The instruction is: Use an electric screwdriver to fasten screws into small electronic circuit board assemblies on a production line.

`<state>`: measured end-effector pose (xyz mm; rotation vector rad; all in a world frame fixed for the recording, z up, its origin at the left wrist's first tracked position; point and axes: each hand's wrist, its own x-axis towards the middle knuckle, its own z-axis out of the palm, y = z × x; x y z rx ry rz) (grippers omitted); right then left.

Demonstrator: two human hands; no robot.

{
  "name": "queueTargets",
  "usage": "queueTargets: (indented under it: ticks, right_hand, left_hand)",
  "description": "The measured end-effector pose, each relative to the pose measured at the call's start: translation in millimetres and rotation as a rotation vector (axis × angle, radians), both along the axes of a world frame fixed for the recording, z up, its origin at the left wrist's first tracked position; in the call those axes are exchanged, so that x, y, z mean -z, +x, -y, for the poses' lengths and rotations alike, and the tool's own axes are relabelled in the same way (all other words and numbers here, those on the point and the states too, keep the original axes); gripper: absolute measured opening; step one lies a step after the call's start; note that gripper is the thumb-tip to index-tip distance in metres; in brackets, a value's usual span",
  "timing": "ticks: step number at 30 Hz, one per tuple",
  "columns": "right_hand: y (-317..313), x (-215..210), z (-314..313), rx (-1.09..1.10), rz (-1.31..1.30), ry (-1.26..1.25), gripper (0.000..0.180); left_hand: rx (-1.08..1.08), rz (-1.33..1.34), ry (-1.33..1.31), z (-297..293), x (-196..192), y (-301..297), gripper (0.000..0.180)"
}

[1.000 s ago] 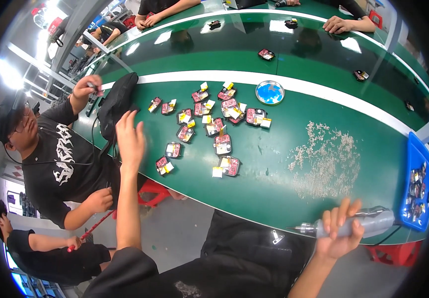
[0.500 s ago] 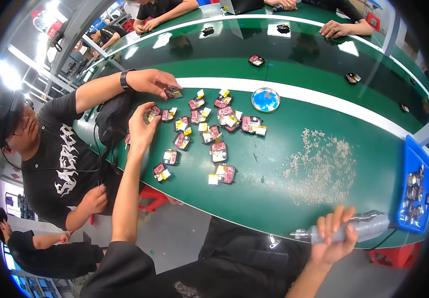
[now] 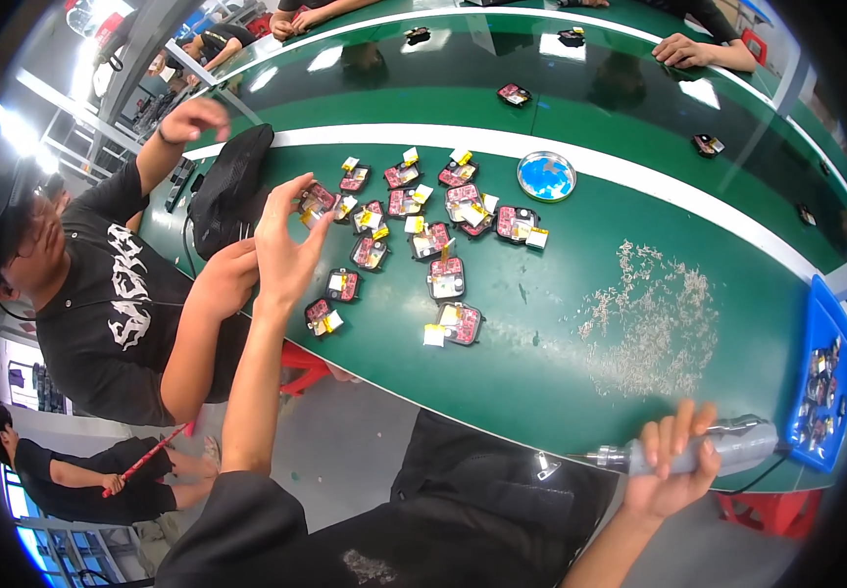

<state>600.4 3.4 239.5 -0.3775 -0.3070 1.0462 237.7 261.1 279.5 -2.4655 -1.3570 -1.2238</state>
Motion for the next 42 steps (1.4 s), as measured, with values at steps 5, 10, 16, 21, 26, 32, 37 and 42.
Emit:
queueTargets:
  ticks: [5, 10, 16, 21, 26, 32, 37, 42]
  right_hand:
    - [-1, 0, 0, 0.003, 0.004, 0.001, 0.014]
    - [-2, -2, -3, -0.009, -0.005, 0.016, 0.015]
    - [-1, 0, -2, 0.007, -0.006, 0.007, 0.013]
    - [0, 1, -2, 0.006, -0.003, 0.006, 0.014]
    - [-1, -1, -3, 0.014, -0.009, -0.005, 0.014]
    - [-2, -3, -2, 0.032, -0.023, -0.018, 0.014]
    - [0, -1, -1, 0.025, -0.048, -0.022, 0.014]
    - [-1, -1, -1, -0.004, -0.061, -0.004, 0.015]
  left_hand:
    - [-0.038, 0.015, -0.171, -13, 16, -11, 0.040]
    - [0.022, -0.060, -0.245, -11, 20, -10, 0.039]
    - [0.024, -0.150, -0.271, -18, 17, -7, 0.037]
    - [0.017, -0.097, -0.181, -24, 19, -6, 0.043]
    - [0.049, -0.129, -0.157, -51, 15, -5, 0.045]
    - [0.203, -0.234, -0.272, -75, 14, -2, 0.049]
    - [0.236, -0.355, -0.373, -82, 7, 15, 0.048]
    - [0.240, -0.161, -0.394, -72, 10, 43, 0.046]
